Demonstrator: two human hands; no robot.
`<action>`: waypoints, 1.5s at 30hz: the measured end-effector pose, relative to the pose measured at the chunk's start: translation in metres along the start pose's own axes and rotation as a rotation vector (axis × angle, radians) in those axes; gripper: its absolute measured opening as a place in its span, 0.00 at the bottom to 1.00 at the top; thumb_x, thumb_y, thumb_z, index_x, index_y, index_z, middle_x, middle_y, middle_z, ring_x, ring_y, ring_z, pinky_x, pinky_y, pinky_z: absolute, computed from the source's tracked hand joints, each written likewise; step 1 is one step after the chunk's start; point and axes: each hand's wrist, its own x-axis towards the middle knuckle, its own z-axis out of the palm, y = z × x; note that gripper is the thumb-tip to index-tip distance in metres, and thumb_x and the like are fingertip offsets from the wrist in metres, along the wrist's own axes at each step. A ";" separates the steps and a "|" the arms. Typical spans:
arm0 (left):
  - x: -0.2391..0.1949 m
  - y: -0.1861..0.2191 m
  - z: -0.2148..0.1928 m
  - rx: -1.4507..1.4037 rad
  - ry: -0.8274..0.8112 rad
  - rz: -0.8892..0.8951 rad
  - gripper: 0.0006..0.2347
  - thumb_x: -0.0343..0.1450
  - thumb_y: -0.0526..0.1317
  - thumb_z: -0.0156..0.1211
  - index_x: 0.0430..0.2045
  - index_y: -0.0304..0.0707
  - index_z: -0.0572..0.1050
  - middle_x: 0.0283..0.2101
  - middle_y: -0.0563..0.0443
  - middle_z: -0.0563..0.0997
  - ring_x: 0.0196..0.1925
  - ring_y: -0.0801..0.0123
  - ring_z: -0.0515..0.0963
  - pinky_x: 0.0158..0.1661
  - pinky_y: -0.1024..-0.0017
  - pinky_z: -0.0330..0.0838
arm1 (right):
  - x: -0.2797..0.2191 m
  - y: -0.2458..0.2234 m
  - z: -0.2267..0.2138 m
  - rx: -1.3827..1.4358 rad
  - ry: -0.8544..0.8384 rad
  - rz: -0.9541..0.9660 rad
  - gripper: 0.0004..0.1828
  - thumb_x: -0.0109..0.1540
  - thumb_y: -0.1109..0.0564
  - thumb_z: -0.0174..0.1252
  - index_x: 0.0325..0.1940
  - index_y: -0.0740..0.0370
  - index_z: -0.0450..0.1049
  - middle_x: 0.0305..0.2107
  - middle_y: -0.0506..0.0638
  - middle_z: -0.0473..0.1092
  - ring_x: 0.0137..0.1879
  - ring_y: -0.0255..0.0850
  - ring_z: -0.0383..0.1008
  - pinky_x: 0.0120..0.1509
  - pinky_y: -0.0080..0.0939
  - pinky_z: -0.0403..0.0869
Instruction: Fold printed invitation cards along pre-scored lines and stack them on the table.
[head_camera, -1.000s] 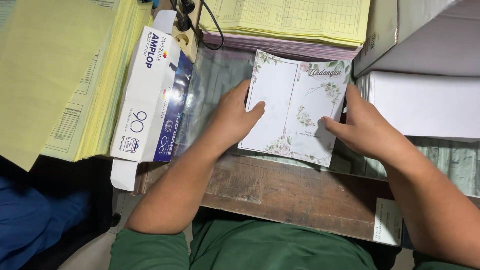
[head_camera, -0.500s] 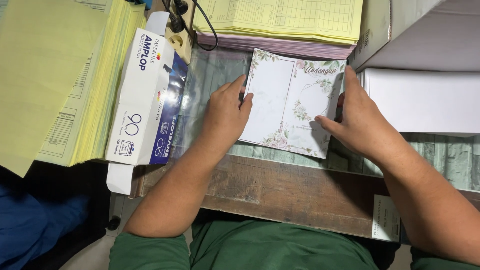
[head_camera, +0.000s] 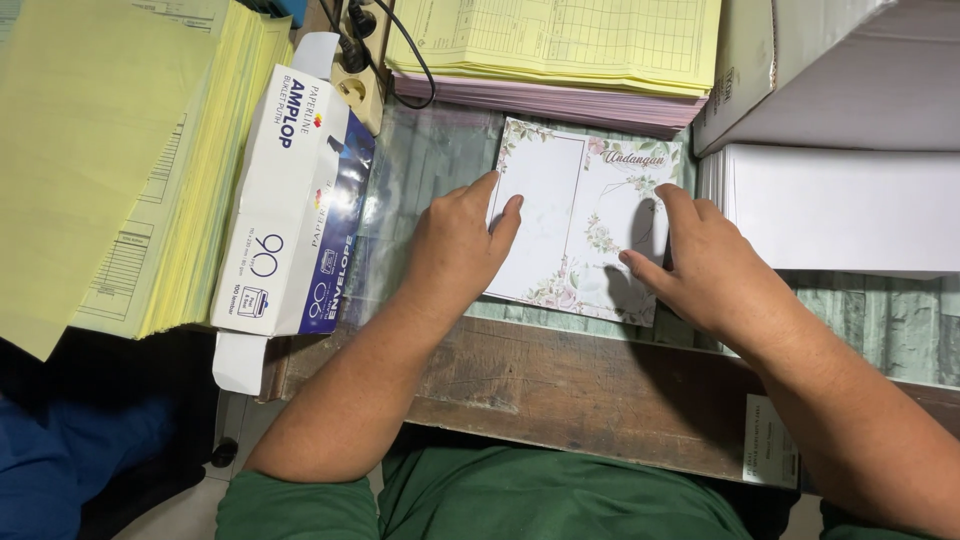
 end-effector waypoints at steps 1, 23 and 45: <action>0.000 0.000 0.000 -0.002 -0.007 -0.001 0.20 0.74 0.43 0.60 0.53 0.22 0.75 0.38 0.30 0.83 0.35 0.43 0.83 0.32 0.52 0.79 | 0.000 0.001 0.001 -0.008 0.005 -0.005 0.45 0.63 0.42 0.58 0.77 0.63 0.51 0.59 0.73 0.64 0.60 0.67 0.69 0.62 0.61 0.69; 0.002 0.012 -0.012 0.006 -0.057 0.061 0.18 0.73 0.39 0.62 0.47 0.12 0.75 0.34 0.23 0.81 0.36 0.40 0.86 0.30 0.58 0.82 | -0.013 -0.020 -0.004 -0.230 0.062 -0.036 0.23 0.67 0.43 0.56 0.49 0.68 0.72 0.43 0.73 0.76 0.44 0.64 0.83 0.41 0.57 0.82; -0.011 0.017 0.001 0.100 -0.033 0.227 0.26 0.67 0.42 0.69 0.55 0.18 0.71 0.54 0.19 0.73 0.51 0.31 0.80 0.49 0.46 0.78 | -0.007 -0.022 0.009 -0.267 0.254 -0.227 0.25 0.66 0.50 0.58 0.58 0.72 0.73 0.54 0.78 0.68 0.53 0.70 0.78 0.50 0.60 0.81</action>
